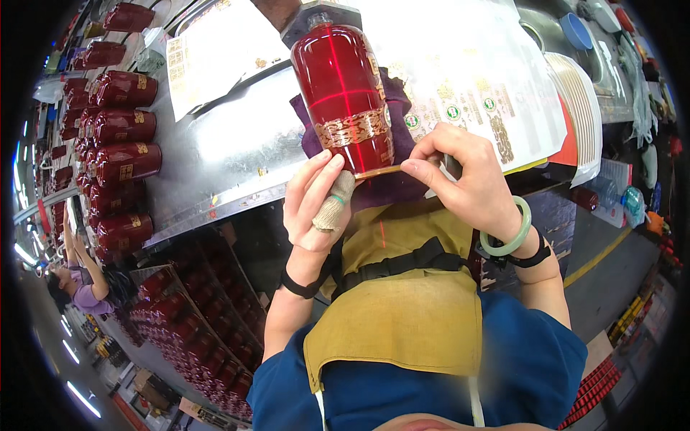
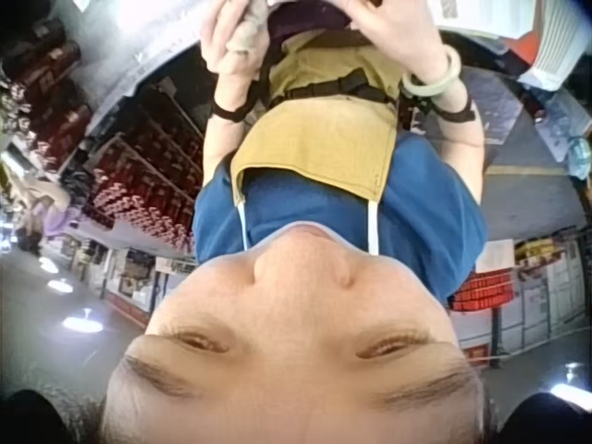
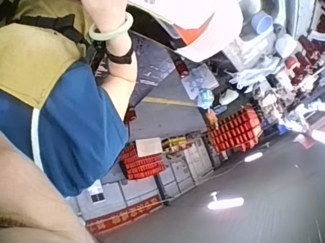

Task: Applying gold labels and decorative seals to red liquor bottles at a production workbench.

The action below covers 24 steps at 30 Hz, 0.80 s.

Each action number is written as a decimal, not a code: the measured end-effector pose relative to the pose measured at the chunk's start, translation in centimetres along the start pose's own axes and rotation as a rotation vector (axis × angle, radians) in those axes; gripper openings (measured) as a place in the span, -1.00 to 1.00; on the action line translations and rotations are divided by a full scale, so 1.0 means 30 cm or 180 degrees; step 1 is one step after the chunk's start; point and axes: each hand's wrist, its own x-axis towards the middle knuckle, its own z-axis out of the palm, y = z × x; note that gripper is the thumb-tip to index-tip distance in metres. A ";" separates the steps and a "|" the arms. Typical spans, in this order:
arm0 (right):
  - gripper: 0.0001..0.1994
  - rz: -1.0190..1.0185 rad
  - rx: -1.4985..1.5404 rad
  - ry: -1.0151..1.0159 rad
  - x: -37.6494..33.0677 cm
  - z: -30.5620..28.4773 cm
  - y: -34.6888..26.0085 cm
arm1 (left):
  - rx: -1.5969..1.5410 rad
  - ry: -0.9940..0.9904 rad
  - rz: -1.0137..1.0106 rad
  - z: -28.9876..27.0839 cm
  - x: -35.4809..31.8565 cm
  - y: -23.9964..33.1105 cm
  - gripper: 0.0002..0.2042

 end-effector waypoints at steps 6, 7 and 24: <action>-0.83 0.0080 0.0067 -0.0001 0.009 0.007 0.033 | -0.0034 -0.0108 0.0004 -0.014 -0.003 -0.001 -0.69; -0.83 0.0047 0.0035 0.0001 0.011 0.009 0.037 | 0.0007 -0.0158 0.0067 -0.018 -0.001 0.000 -0.68; -0.81 -0.0123 0.0116 0.0043 0.004 0.020 0.027 | 0.0005 0.0090 -0.0175 -0.011 0.042 0.030 -0.67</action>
